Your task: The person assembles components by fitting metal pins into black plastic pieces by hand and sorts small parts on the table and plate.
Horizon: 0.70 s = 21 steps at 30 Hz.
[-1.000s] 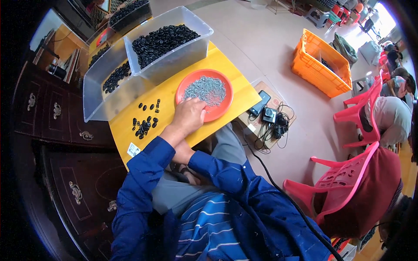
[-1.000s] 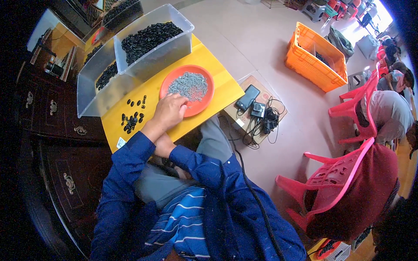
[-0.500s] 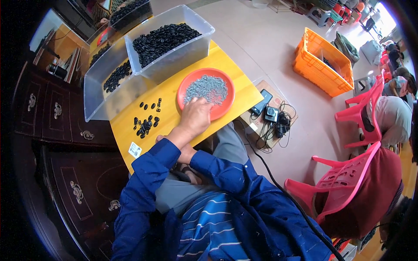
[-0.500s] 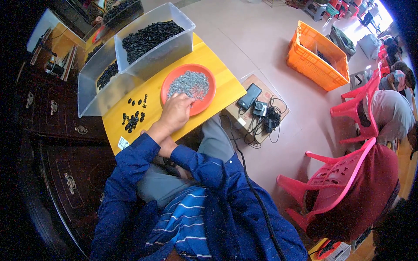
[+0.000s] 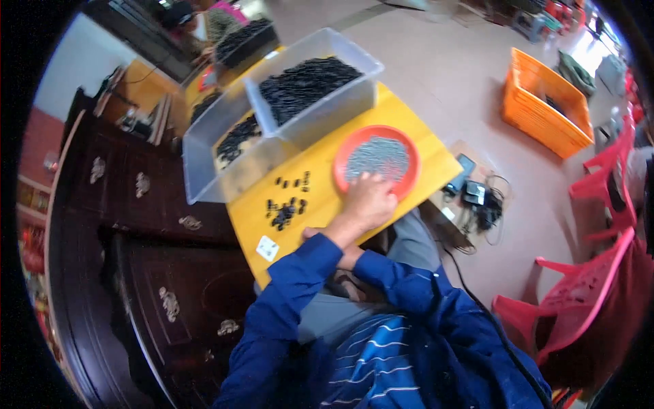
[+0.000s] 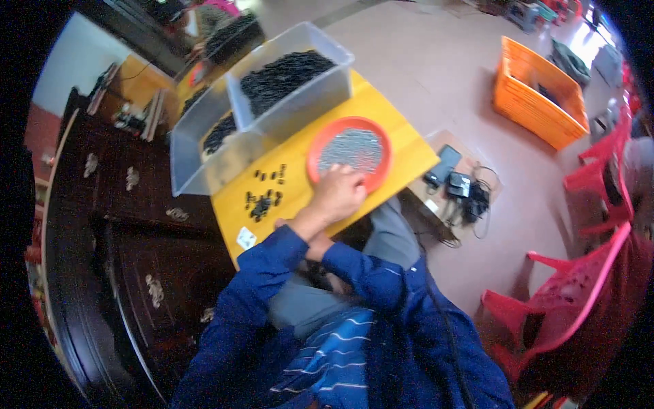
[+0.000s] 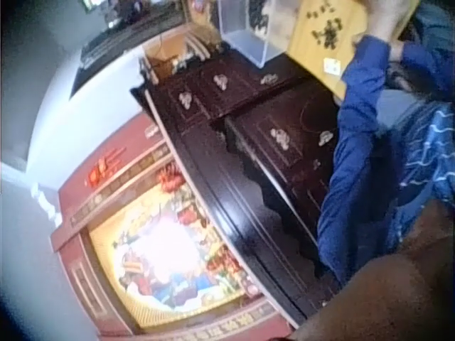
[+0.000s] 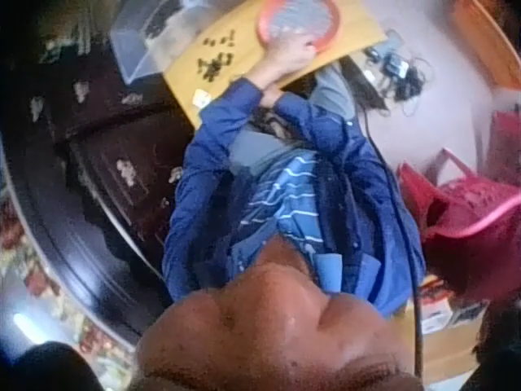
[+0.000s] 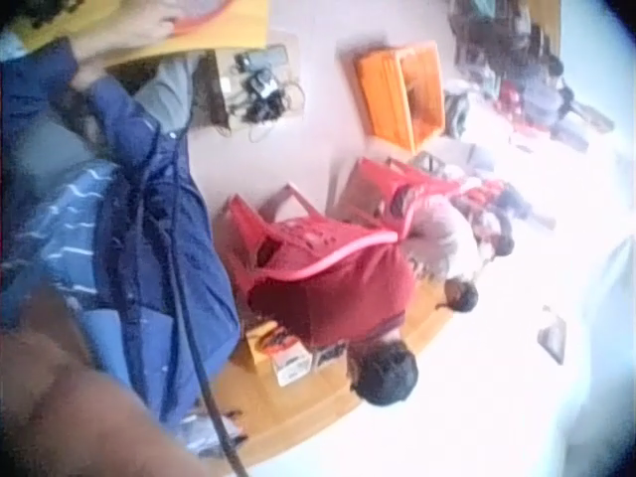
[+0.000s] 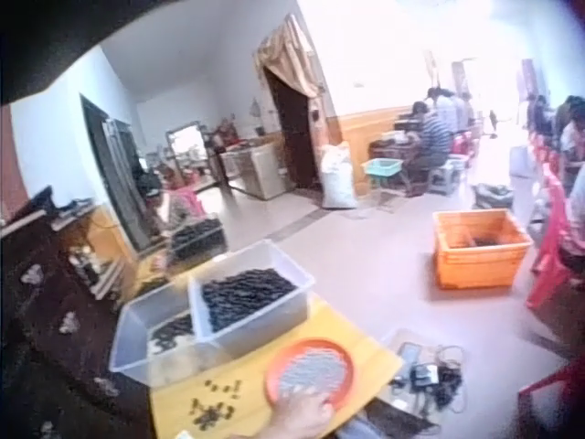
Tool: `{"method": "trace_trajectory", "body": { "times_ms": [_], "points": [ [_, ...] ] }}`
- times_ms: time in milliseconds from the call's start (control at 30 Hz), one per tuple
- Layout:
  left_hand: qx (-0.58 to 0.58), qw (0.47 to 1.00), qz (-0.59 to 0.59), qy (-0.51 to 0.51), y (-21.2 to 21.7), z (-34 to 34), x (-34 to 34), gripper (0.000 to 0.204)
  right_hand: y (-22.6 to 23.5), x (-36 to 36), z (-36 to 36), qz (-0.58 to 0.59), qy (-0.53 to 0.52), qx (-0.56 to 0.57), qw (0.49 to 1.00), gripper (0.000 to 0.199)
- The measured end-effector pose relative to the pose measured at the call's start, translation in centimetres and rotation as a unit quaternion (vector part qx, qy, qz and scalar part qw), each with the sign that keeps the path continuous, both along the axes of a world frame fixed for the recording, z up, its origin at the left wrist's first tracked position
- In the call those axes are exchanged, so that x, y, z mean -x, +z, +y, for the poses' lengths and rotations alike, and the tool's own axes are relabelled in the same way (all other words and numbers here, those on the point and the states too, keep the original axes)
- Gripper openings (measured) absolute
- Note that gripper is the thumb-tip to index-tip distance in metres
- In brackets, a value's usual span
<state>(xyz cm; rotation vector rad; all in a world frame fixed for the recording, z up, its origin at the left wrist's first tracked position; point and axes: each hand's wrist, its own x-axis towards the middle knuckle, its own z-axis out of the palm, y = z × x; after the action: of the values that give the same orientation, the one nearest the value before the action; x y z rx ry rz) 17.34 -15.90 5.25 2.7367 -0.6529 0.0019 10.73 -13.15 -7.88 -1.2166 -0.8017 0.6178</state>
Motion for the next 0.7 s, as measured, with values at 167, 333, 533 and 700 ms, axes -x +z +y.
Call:
{"method": "trace_trajectory", "body": {
  "times_ms": [167,333,533,700],
  "points": [
    [-0.013,0.999,-0.033,0.007,1.8,1.5,1.3,0.038,1.2,1.5,3.5,0.013,-0.069,-0.049,0.996,0.018],
    [0.017,0.997,-0.067,-0.023,1.2,0.6,1.5,0.034,1.1,0.7,1.8,0.034,-0.047,-0.072,0.996,0.028],
    [0.065,0.99,-0.121,-0.037,1.6,0.3,2.5,0.022,3.1,0.9,0.8,0.02,-0.016,-0.055,0.998,0.019],
    [0.089,0.988,-0.123,-0.026,0.7,1.3,3.0,0.02,6.7,0.7,-0.9,-0.177,-0.041,0.077,0.98,0.025]
  ]
}}
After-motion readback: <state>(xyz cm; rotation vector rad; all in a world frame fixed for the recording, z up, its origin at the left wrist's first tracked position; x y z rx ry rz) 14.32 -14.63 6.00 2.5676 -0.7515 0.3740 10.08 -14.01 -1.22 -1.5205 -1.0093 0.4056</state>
